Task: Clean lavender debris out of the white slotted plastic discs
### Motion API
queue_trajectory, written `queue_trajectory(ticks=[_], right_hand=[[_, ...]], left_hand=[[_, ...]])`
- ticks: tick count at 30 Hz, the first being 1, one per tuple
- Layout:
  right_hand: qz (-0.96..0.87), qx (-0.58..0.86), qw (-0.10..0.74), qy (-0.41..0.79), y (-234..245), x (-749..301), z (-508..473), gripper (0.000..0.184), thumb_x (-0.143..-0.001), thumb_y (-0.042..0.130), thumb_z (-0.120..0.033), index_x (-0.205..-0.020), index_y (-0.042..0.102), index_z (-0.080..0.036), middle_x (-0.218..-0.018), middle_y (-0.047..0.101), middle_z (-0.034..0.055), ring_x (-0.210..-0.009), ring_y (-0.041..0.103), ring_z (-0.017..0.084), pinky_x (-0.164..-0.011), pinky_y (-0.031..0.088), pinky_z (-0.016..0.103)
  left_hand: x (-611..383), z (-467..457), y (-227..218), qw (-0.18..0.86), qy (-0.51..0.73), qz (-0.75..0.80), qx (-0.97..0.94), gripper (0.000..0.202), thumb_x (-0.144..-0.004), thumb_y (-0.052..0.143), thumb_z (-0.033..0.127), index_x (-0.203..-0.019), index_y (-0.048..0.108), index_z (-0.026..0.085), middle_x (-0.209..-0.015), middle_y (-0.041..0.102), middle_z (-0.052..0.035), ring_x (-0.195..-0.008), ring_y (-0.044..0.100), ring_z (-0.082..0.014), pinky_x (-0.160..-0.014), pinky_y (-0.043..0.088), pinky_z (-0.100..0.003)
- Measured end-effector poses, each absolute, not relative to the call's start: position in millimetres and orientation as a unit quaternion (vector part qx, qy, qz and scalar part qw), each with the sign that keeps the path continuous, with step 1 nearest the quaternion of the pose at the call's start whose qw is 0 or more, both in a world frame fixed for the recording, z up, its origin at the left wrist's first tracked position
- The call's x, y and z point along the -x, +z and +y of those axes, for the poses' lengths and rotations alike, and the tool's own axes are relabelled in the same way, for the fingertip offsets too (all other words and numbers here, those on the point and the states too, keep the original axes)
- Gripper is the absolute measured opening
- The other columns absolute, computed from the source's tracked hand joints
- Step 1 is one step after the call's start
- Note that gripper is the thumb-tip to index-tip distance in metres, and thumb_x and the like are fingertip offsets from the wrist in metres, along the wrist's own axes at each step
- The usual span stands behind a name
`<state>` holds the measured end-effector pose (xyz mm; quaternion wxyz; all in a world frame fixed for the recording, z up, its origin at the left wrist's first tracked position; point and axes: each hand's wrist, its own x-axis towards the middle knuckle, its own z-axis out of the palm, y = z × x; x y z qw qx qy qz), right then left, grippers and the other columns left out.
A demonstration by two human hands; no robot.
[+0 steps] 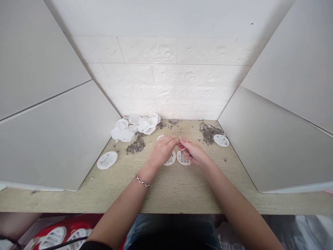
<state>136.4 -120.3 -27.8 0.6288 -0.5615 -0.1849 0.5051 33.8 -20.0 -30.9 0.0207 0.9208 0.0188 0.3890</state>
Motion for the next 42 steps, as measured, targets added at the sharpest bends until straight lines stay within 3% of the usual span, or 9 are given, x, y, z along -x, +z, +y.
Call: queue_trajectory(ticks=[8,12,17,21,26,31,34,38,42], right_hand=[[-0.199,0.573,0.646,0.464,-28,-141,-119,0.037,-0.057,0.065,-0.047,-0.063,0.05,-0.013,-0.058,0.05,-0.0039,-0.03,0.023,0.0,-0.03,0.01,0.018],[-0.196,0.622,0.654,0.384,-28,-146,-118,0.037,-0.055,0.066,-0.046,-0.062,0.052,-0.013,-0.052,0.049,-0.0036,-0.03,0.021,0.0,-0.031,0.01,0.019],[-0.208,0.65,0.655,0.324,-23,-146,-119,0.036,-0.055,0.066,-0.043,-0.071,0.06,-0.011,-0.059,0.055,-0.0009,-0.036,0.031,0.001,-0.037,0.022,0.018],[-0.261,0.682,0.627,0.269,-24,-146,-120,0.032,-0.061,0.063,-0.041,-0.076,0.065,-0.012,-0.069,0.062,0.0026,-0.056,0.051,0.009,-0.053,0.038,0.02],[-0.354,0.739,0.556,0.142,-28,-144,-121,0.025,-0.069,0.058,-0.036,-0.082,0.067,-0.017,-0.084,0.065,0.0043,-0.079,0.057,0.016,-0.073,0.043,0.028],[-0.457,0.766,0.451,0.035,-32,-139,-121,0.019,-0.075,0.054,-0.03,-0.084,0.067,-0.02,-0.086,0.064,0.0037,-0.08,0.058,0.016,-0.075,0.044,0.029],[-0.48,0.758,0.442,0.013,-34,-138,-121,0.018,-0.077,0.053,-0.029,-0.085,0.067,-0.021,-0.085,0.064,0.0027,-0.08,0.059,0.015,-0.074,0.045,0.028],[-0.488,0.734,0.47,-0.04,-35,-138,-121,0.019,-0.078,0.052,-0.029,-0.088,0.066,-0.02,-0.093,0.064,0.0021,-0.086,0.059,0.014,-0.078,0.046,0.026],[-0.495,0.728,0.463,-0.103,-36,-140,-122,0.021,-0.08,0.049,-0.03,-0.09,0.065,-0.02,-0.097,0.063,0.0016,-0.089,0.059,0.014,-0.08,0.046,0.025]], left_hand=[[-33,-11,-32,0.113,0.342,0.051,-0.932,0.021,-0.082,0.043,0.026,-0.093,0.058,0.019,-0.091,0.062,-0.0053,-0.088,0.056,-0.0131,-0.081,0.043,-0.026],[-29,9,-34,0.183,0.29,0.229,-0.911,0.049,-0.074,0.053,0.04,-0.116,0.047,0.016,-0.114,0.052,-0.0118,-0.109,0.046,-0.0225,-0.093,0.037,-0.036],[-22,29,-35,0.235,0.158,0.333,-0.899,0.069,-0.064,0.059,0.05,-0.121,0.043,0.014,-0.127,0.042,-0.0136,-0.119,0.035,-0.0277,-0.099,0.028,-0.037],[-23,27,-33,0.264,0.09,0.376,-0.884,0.058,-0.072,0.052,0.044,-0.121,0.043,0.015,-0.119,0.049,-0.0108,-0.11,0.044,-0.022,-0.093,0.033,-0.031],[-29,21,-32,0.279,0.097,0.403,-0.866,0.05,-0.071,0.055,0.032,-0.117,0.048,0.013,-0.108,0.056,-0.0102,-0.101,0.051,-0.0202,-0.088,0.037,-0.028],[-32,17,-32,0.292,0.126,0.406,-0.857,0.046,-0.071,0.053,0.024,-0.115,0.05,0.012,-0.105,0.058,-0.0096,-0.097,0.052,-0.0186,-0.087,0.038,-0.027],[-32,15,-29,0.309,0.15,0.405,-0.847,0.042,-0.073,0.049,0.025,-0.114,0.051,0.014,-0.096,0.061,-0.006,-0.086,0.055,-0.0156,-0.079,0.041,-0.025],[-34,4,-22,0.435,0.208,0.363,-0.797,0.038,-0.07,0.05,0.028,-0.105,0.056,0.017,-0.078,0.061,-0.0007,-0.061,0.052,-0.01,-0.058,0.041,-0.021],[-38,-17,-17,0.575,0.201,0.321,-0.725,0.04,-0.067,0.055,0.027,-0.105,0.055,0.015,-0.078,0.059,-0.0007,-0.049,0.046,-0.0053,-0.046,0.037,-0.017]])
